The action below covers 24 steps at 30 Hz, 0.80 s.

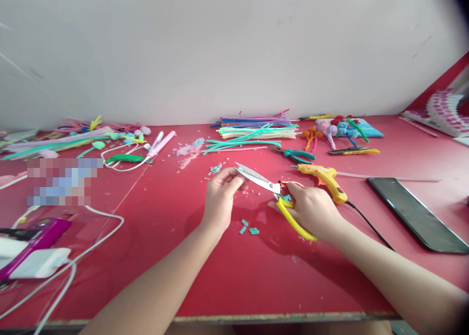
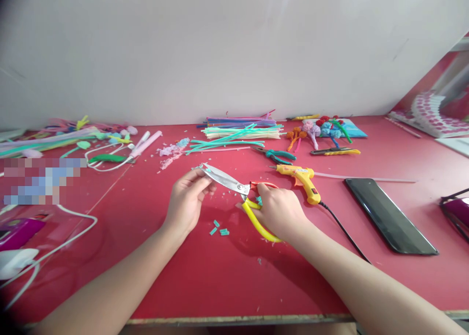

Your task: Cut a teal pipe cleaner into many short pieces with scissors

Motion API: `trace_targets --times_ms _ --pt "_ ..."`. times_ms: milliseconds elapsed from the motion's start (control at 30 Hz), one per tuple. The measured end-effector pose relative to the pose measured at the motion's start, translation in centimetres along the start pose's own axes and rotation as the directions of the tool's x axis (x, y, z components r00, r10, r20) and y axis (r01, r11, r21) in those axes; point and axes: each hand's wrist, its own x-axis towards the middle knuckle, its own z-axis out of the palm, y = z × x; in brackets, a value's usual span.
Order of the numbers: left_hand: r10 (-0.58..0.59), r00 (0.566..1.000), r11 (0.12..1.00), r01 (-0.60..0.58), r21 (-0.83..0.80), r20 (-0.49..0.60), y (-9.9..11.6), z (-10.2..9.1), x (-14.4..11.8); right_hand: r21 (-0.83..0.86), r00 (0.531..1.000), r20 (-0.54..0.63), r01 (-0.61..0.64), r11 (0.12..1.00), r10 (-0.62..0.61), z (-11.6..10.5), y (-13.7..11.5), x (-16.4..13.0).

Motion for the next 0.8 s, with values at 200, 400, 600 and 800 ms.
trace_targets --times_ms 200,400,600,800 --pt "0.017 1.000 1.000 -0.017 -0.015 0.025 -0.18 -0.08 0.07 0.016 1.000 -0.008 0.008 1.000 -0.008 -0.02 0.01 -0.03" --pt "0.013 1.000 1.000 -0.013 -0.023 0.017 -0.25 -0.07 0.12 0.007 1.000 -0.012 0.015 1.000 -0.015 0.04 0.02 -0.04" --pt "0.014 1.000 1.000 -0.013 -0.027 0.025 -0.26 -0.14 0.17 0.005 1.000 -0.008 0.021 1.000 -0.021 -0.01 0.04 0.00" --pt "0.007 1.000 1.000 -0.007 -0.026 0.016 -0.22 -0.11 0.18 -0.023 1.000 -0.009 0.014 1.000 -0.014 0.04 0.07 0.06"
